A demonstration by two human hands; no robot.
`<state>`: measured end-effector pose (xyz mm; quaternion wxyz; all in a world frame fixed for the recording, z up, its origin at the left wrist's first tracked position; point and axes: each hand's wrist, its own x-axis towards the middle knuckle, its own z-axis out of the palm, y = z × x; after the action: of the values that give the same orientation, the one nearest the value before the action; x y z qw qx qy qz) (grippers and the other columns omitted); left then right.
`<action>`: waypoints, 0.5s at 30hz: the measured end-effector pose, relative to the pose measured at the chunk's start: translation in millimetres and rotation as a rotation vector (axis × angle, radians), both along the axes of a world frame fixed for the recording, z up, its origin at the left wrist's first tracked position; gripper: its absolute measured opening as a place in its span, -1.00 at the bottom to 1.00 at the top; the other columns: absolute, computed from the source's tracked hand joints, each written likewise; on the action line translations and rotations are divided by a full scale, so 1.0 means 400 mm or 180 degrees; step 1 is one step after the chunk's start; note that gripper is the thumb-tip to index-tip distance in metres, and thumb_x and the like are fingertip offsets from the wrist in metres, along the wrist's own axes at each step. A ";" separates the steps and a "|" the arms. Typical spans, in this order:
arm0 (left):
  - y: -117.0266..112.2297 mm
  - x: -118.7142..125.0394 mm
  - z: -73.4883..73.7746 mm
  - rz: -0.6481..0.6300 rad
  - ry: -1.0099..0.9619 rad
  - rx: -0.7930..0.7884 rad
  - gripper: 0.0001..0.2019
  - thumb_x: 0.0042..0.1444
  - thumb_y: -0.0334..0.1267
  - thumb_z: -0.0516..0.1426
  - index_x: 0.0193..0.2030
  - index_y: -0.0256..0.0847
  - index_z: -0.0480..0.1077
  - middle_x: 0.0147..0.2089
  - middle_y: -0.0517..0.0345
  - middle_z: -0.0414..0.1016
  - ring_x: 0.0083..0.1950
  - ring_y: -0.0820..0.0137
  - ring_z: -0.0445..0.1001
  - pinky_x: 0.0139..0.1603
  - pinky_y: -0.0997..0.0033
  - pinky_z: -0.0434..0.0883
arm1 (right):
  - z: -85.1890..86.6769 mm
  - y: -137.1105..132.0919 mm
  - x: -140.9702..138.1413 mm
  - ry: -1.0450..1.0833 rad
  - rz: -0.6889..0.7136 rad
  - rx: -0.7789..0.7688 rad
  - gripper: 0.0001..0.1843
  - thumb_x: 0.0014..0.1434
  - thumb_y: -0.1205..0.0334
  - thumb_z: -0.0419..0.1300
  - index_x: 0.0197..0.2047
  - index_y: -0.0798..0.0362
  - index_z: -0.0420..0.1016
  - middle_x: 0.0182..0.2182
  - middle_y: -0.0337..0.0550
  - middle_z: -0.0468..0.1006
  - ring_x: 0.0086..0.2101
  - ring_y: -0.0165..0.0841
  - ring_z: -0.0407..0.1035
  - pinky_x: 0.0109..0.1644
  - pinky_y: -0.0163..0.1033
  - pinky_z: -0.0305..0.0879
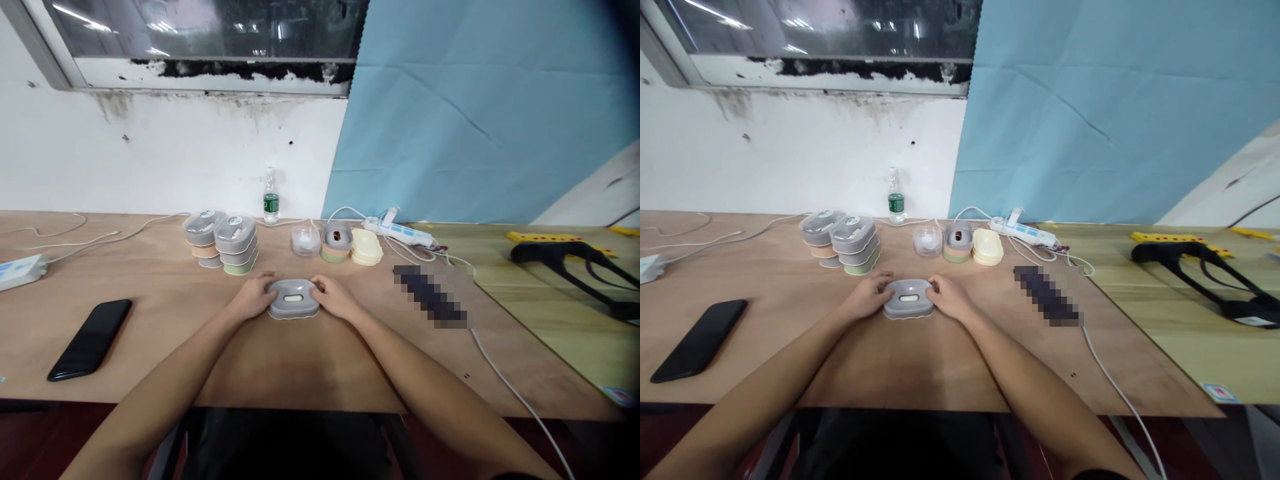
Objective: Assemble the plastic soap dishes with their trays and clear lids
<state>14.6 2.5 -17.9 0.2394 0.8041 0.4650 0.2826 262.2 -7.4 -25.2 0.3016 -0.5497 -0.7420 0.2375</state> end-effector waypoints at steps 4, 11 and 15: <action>0.006 -0.004 -0.002 -0.0035 0.0380 0.0063 -0.73 0.11 -0.23 0.08 -0.12 -0.23 0.51 0.13 -0.10 0.41 0.21 0.12 0.33 0.18 0.14 0.31 | -0.012 0.007 0.001 -0.0128 0.0065 0.0003 -0.76 0.17 0.08 0.10 -0.19 0.01 0.47 -0.41 -0.22 0.54 -0.44 -0.37 0.35 -0.38 -0.31 0.15; 0.007 -0.006 -0.006 -0.0045 0.0256 0.0130 -0.64 0.19 -0.20 0.02 0.08 -0.22 0.41 0.06 -0.04 0.47 0.02 0.20 0.45 0.04 0.21 0.38 | -0.011 0.063 0.004 -0.0066 -0.0632 0.0760 -0.55 0.23 -0.05 0.03 0.06 0.03 0.41 -0.49 -0.21 0.48 -0.44 -0.30 0.35 -0.30 -0.23 0.22; 0.009 -0.006 -0.012 0.0074 0.0355 0.0019 -0.60 0.19 -0.15 0.02 0.13 -0.22 0.37 0.06 -0.04 0.48 -0.01 0.18 0.47 -0.01 0.22 0.39 | -0.007 0.130 -0.002 -0.0268 -0.0775 0.1145 -0.51 0.28 0.04 -0.04 0.21 0.02 0.29 -0.39 -0.13 0.56 -0.39 -0.25 0.41 -0.23 -0.18 0.28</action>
<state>12.1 6.0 -22.6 0.2074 0.8139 0.4860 0.2415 261.2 44.6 -27.9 0.3900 -0.5820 -0.7125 0.0400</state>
